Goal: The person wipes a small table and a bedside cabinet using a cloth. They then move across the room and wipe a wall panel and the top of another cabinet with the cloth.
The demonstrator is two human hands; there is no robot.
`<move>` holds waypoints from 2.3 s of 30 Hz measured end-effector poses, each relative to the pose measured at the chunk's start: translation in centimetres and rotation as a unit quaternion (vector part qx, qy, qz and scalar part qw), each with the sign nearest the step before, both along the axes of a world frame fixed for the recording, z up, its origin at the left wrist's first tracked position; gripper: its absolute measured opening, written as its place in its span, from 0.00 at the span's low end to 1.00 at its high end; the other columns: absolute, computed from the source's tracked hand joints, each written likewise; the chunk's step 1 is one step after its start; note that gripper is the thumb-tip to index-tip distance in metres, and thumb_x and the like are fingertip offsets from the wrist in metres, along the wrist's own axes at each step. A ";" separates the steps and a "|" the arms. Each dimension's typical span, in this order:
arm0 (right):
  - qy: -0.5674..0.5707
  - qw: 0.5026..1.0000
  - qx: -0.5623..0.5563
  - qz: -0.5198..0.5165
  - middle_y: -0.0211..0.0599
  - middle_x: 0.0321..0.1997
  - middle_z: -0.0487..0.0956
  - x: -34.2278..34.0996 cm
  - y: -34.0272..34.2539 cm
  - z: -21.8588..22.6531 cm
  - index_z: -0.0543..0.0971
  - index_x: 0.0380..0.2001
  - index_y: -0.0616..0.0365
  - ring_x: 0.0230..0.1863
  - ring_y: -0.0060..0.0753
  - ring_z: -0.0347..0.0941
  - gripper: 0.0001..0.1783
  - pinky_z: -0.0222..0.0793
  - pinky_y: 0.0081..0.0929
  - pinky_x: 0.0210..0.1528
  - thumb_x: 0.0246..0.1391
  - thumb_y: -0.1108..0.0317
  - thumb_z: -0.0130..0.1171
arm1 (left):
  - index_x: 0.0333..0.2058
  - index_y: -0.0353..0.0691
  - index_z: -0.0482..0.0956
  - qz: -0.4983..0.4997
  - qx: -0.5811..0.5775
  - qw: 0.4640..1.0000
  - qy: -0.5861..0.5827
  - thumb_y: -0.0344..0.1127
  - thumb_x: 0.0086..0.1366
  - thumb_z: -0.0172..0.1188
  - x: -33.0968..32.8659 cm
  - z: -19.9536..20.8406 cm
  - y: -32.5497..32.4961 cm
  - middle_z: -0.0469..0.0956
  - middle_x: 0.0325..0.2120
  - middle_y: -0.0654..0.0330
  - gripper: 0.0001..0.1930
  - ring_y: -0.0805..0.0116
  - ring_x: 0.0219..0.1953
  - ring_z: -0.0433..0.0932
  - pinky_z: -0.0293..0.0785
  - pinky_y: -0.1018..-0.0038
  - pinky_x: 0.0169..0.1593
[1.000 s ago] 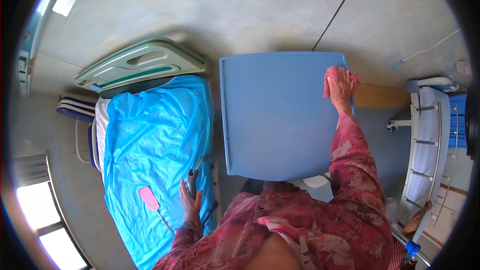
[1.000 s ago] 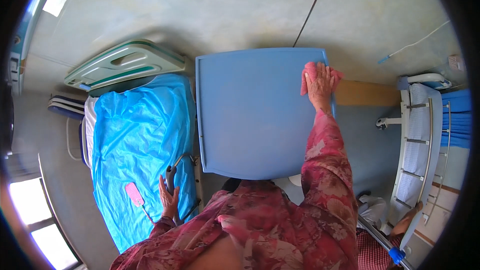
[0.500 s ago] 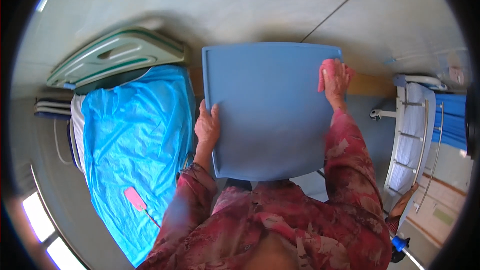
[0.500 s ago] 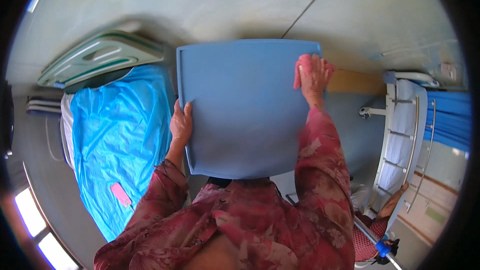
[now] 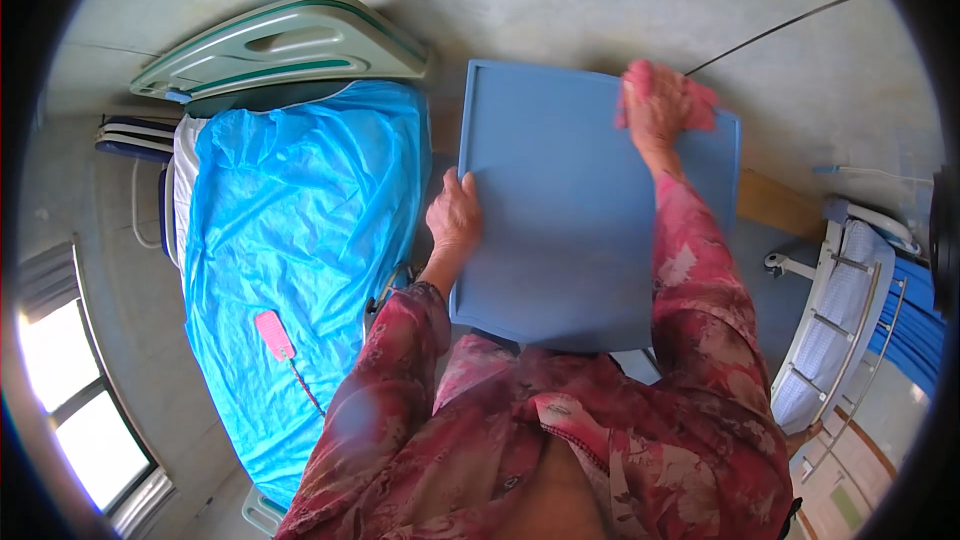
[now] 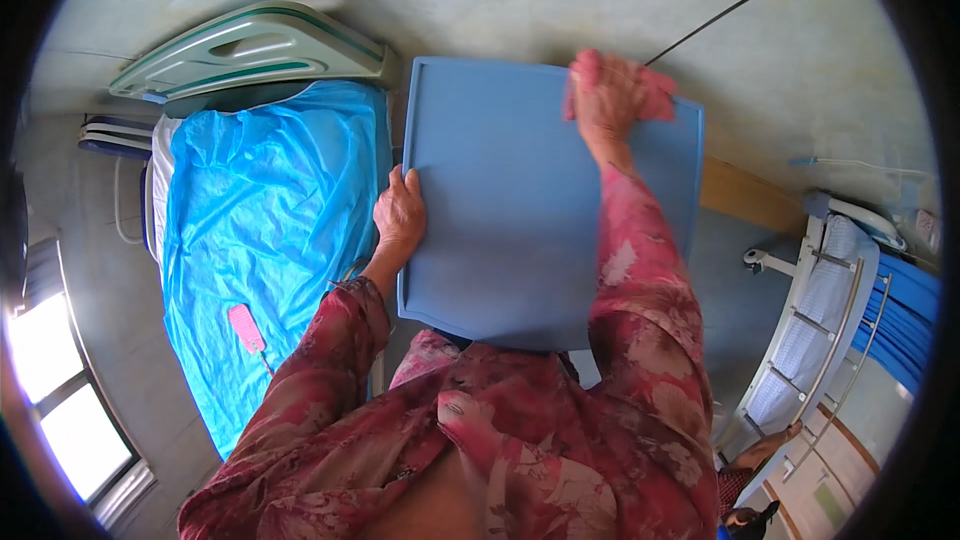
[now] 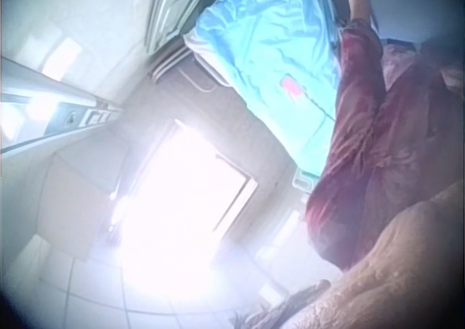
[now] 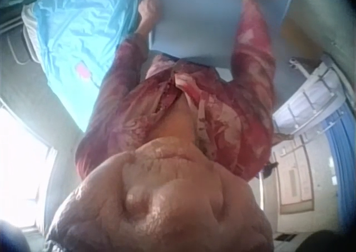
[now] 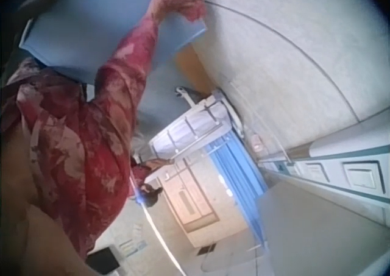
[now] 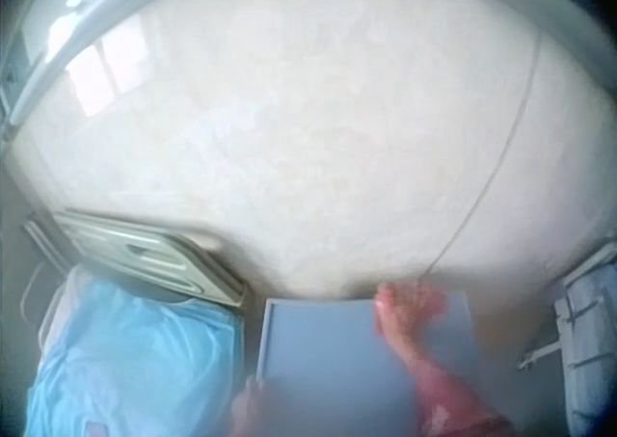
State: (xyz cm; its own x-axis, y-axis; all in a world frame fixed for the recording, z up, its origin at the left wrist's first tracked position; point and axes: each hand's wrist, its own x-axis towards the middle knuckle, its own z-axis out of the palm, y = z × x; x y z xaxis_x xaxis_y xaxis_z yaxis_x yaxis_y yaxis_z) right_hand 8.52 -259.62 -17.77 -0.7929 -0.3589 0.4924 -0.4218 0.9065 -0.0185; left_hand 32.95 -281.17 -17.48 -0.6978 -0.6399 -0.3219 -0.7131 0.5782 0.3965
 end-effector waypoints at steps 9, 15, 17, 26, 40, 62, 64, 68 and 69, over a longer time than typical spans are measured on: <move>0.046 0.981 -0.115 0.149 0.40 0.46 0.74 4.2 -17.7 -1.4 0.73 0.47 0.57 0.54 0.45 0.64 0.24 0.55 0.49 0.53 0.51 0.53 0.53 | 0.51 0.38 0.69 -0.004 -0.031 1.000 0.003 0.52 0.69 0.36 -0.4 0.2 0.5 0.78 0.32 0.39 0.24 0.39 0.35 0.77 0.72 0.50 0.40; -0.098 0.969 -0.070 0.218 0.37 0.58 0.70 5.6 -15.6 -0.9 0.70 0.55 0.51 0.62 0.46 0.59 0.30 0.49 0.50 0.62 0.52 0.48 0.53 | 0.48 0.39 0.70 0.003 -0.047 0.999 0.000 0.51 0.69 0.38 -0.3 0.8 0.5 0.79 0.33 0.41 0.22 0.41 0.36 0.77 0.73 0.52 0.41; -0.083 0.974 -0.047 0.208 0.37 0.58 0.70 4.8 -13.0 -1.6 0.70 0.55 0.51 0.63 0.46 0.59 0.30 0.50 0.49 0.62 0.52 0.47 0.53 | 0.46 0.40 0.71 -0.002 -0.060 0.998 0.001 0.49 0.69 0.39 -0.4 0.9 0.8 0.79 0.33 0.41 0.20 0.42 0.35 0.78 0.74 0.54 0.41; -0.179 0.984 0.011 0.013 0.39 0.36 0.80 -2.4 2.1 2.2 0.81 0.31 0.51 0.43 0.47 0.74 0.25 0.64 0.46 0.46 0.51 0.41 0.51 | 0.42 0.41 0.71 -0.015 -0.081 0.996 0.022 0.52 0.69 0.35 -0.2 -0.2 0.7 0.78 0.32 0.40 0.22 0.38 0.36 0.76 0.72 0.50 0.40; -0.277 0.924 -0.178 -0.193 0.59 0.37 0.77 4.2 21.7 -0.7 0.77 0.37 0.63 0.41 0.64 0.73 0.35 0.69 0.47 0.43 0.54 0.37 0.46 | 0.37 0.42 0.72 -0.042 -0.165 0.985 0.035 0.53 0.69 0.35 0.4 -1.8 -0.4 0.78 0.30 0.39 0.23 0.38 0.34 0.77 0.73 0.50 0.39; -0.318 0.870 -0.365 -0.094 0.37 0.17 0.71 22.7 22.8 7.1 0.70 0.28 0.59 0.18 0.33 0.68 0.04 0.63 0.28 0.25 0.56 0.76 0.47 | 0.35 0.41 0.70 -0.045 -0.162 0.985 0.040 0.53 0.69 0.35 0.2 -1.9 0.1 0.78 0.25 0.40 0.22 0.38 0.31 0.77 0.72 0.48 0.35; -0.332 0.861 -0.379 -0.068 0.35 0.16 0.70 18.9 21.5 7.2 0.69 0.26 0.59 0.15 0.30 0.66 0.05 0.62 0.26 0.23 0.56 0.77 0.46 | 0.35 0.41 0.69 -0.033 -0.151 0.987 0.037 0.53 0.69 0.35 0.0 -1.5 0.2 0.78 0.26 0.40 0.22 0.38 0.31 0.77 0.72 0.48 0.36; -0.251 0.922 -0.283 -0.078 0.44 0.25 0.75 11.0 20.0 3.7 0.72 0.32 0.61 0.26 0.45 0.72 0.04 0.66 0.36 0.31 0.55 0.71 0.52 | 0.35 0.41 0.69 -0.007 -0.131 0.991 0.020 0.53 0.69 0.35 0.0 -1.0 0.3 0.78 0.26 0.40 0.22 0.38 0.31 0.77 0.72 0.49 0.37; -0.201 0.942 -0.251 -0.097 0.47 0.30 0.77 8.9 19.8 2.1 0.73 0.35 0.61 0.32 0.50 0.74 0.09 0.68 0.40 0.36 0.54 0.68 0.54 | 0.35 0.41 0.69 -0.008 -0.127 0.992 0.019 0.53 0.69 0.36 0.3 -1.2 0.2 0.78 0.26 0.40 0.22 0.38 0.31 0.77 0.72 0.50 0.37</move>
State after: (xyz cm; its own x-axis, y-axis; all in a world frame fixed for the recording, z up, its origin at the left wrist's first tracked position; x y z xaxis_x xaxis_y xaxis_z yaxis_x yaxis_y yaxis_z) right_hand 17.40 -239.77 -15.68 -0.9783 0.0091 0.2072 -0.1170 0.8006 -0.5876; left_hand 33.23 -280.99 -18.64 -0.7166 -0.6863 -0.1247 -0.6908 0.6735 0.2631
